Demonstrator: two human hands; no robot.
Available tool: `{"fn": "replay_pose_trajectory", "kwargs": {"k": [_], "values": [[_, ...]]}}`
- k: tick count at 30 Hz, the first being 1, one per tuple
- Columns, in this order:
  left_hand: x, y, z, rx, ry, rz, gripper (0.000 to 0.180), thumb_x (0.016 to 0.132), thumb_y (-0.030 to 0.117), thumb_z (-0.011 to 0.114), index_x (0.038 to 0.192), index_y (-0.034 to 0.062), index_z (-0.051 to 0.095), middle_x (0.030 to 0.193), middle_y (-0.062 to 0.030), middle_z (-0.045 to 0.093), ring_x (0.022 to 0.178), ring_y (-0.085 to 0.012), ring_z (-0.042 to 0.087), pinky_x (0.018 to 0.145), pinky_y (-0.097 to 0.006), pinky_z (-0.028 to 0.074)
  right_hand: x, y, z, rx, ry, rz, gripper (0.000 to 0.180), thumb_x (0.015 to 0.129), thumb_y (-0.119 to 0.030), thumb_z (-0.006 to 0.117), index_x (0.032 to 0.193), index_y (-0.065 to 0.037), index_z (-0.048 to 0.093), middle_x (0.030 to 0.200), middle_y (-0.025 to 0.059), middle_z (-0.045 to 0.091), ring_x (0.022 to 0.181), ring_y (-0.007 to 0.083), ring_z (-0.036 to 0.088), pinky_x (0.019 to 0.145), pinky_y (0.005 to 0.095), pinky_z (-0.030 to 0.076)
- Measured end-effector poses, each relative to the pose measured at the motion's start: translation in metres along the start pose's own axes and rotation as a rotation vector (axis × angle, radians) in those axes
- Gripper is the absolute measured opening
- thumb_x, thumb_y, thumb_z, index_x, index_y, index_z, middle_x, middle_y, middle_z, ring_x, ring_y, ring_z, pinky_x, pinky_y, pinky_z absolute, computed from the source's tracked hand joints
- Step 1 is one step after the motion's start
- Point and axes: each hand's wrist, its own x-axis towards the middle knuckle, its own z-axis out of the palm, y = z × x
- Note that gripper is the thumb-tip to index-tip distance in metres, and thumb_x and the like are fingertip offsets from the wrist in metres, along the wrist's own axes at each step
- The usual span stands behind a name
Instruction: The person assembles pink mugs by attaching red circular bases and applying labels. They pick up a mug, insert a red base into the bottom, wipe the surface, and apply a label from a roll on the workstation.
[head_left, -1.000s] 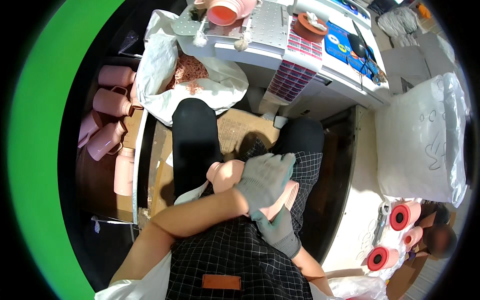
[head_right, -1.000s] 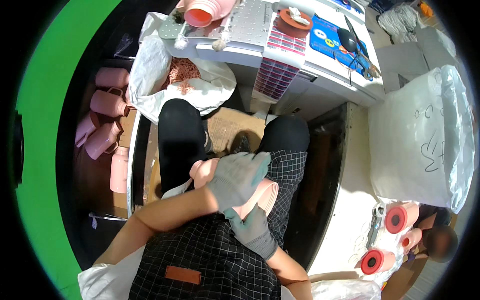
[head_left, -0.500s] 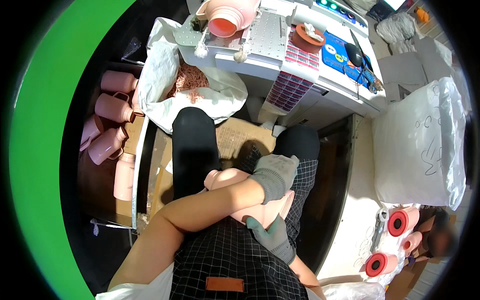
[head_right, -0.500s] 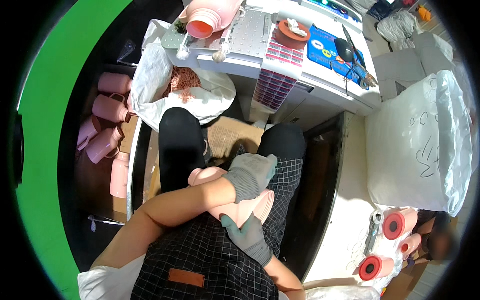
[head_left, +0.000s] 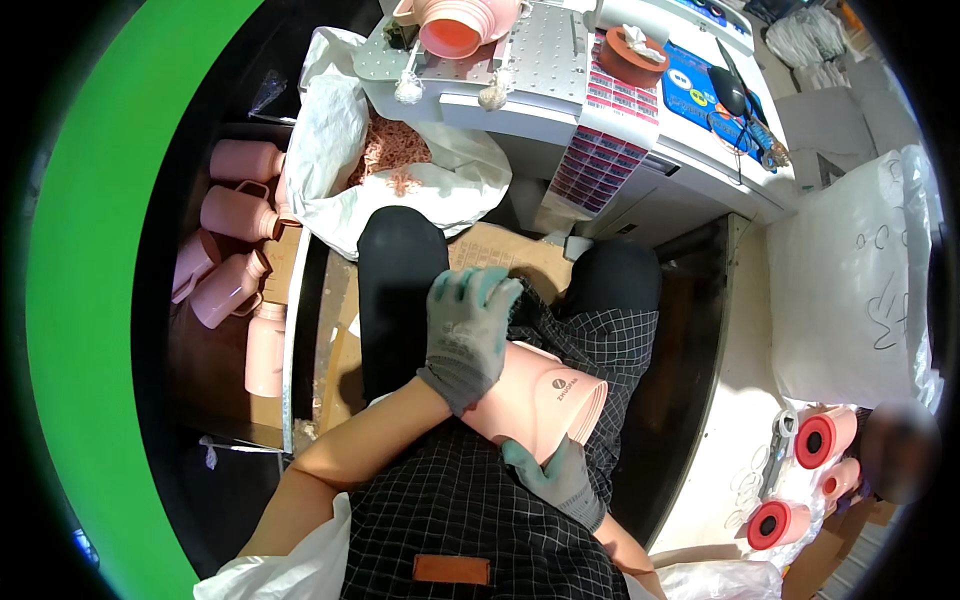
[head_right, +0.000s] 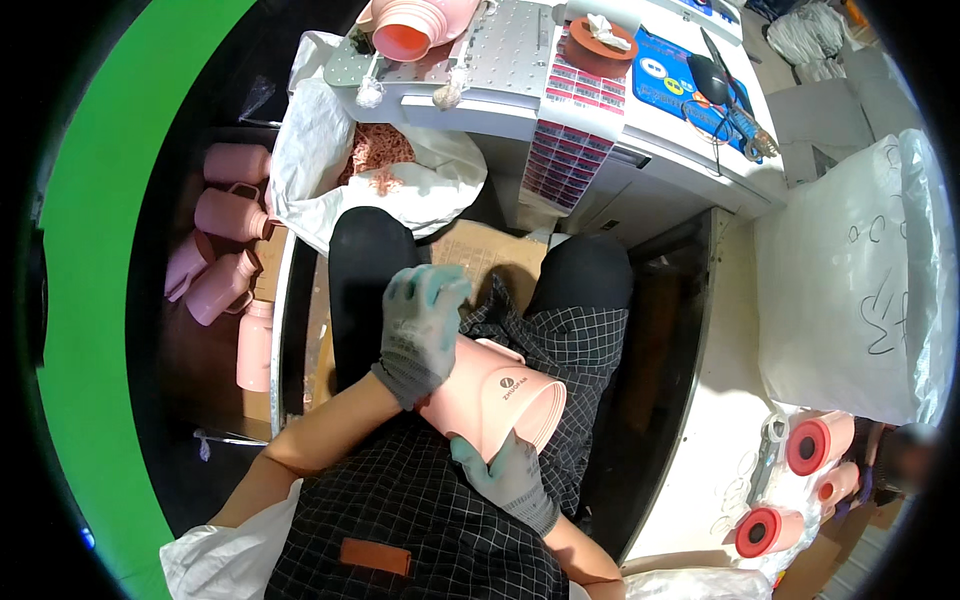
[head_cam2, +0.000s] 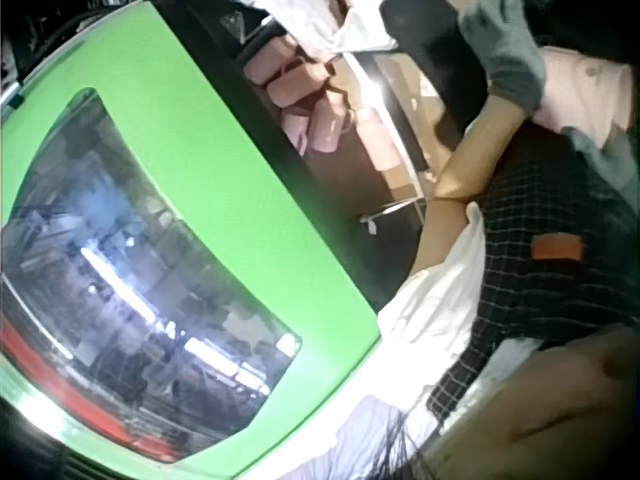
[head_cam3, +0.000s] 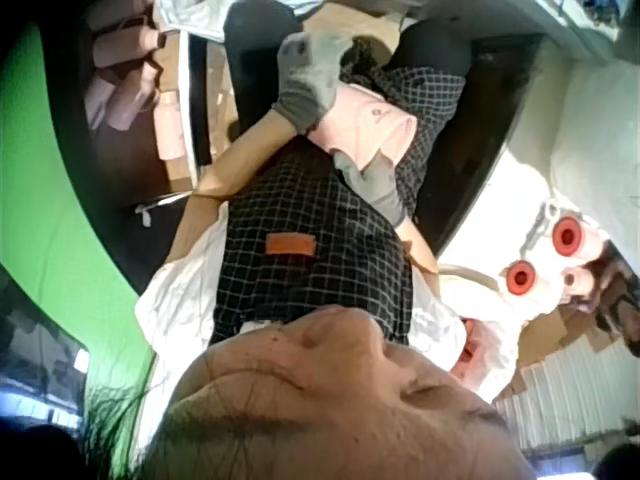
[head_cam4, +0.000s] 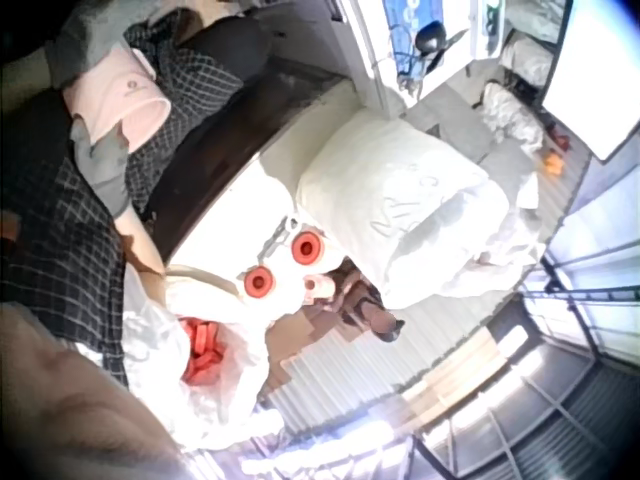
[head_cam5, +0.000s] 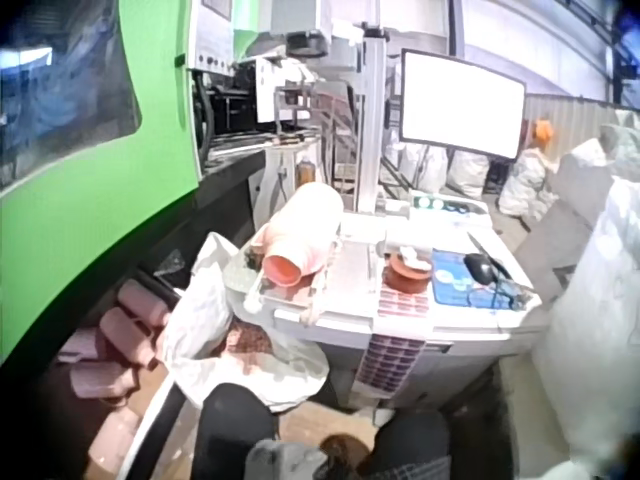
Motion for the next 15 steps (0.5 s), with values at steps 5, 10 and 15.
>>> {"fn": "replay_pose_trajectory", "kwargs": {"k": [5, 10, 15], "values": [[0.005, 0.08, -0.004, -0.189, 0.256, 0.195, 0.035, 0.085, 0.019, 0.072, 0.12, 0.0211, 0.069, 0.131, -0.0026, 0.064, 0.127, -0.0275, 0.056, 0.109, -0.053, 0.046, -0.002, 0.023, 0.007, -0.165, 0.095, -0.36, 0.041, 0.094, -0.032, 0.076, 0.116, 0.002, 0.07, 0.096, 0.0189, 0.076, 0.085, 0.0356, 0.075, 0.076, 0.0445, 0.06], [-0.013, 0.009, -0.003, -0.065, 0.091, 0.035, 0.033, 0.086, 0.016, 0.071, 0.118, 0.0233, 0.071, 0.134, -0.002, 0.061, 0.129, -0.0272, 0.053, 0.113, -0.058, 0.038, -0.001, 0.006, 0.009, -0.072, 0.128, -0.265, 0.04, 0.092, -0.031, 0.078, 0.113, 0.002, 0.07, 0.091, 0.0204, 0.074, 0.08, 0.0382, 0.074, 0.07, 0.0461, 0.059], [-0.006, 0.044, -0.016, -0.121, 0.287, 0.138, 0.034, 0.082, 0.017, 0.075, 0.116, 0.0192, 0.071, 0.131, -0.003, 0.062, 0.128, -0.0291, 0.053, 0.112, -0.059, 0.037, -0.003, 0.017, 0.011, -0.133, 0.096, -0.258, 0.04, 0.093, -0.03, 0.078, 0.115, 0.001, 0.07, 0.093, 0.02, 0.075, 0.079, 0.0396, 0.074, 0.069, 0.0457, 0.059]]}}
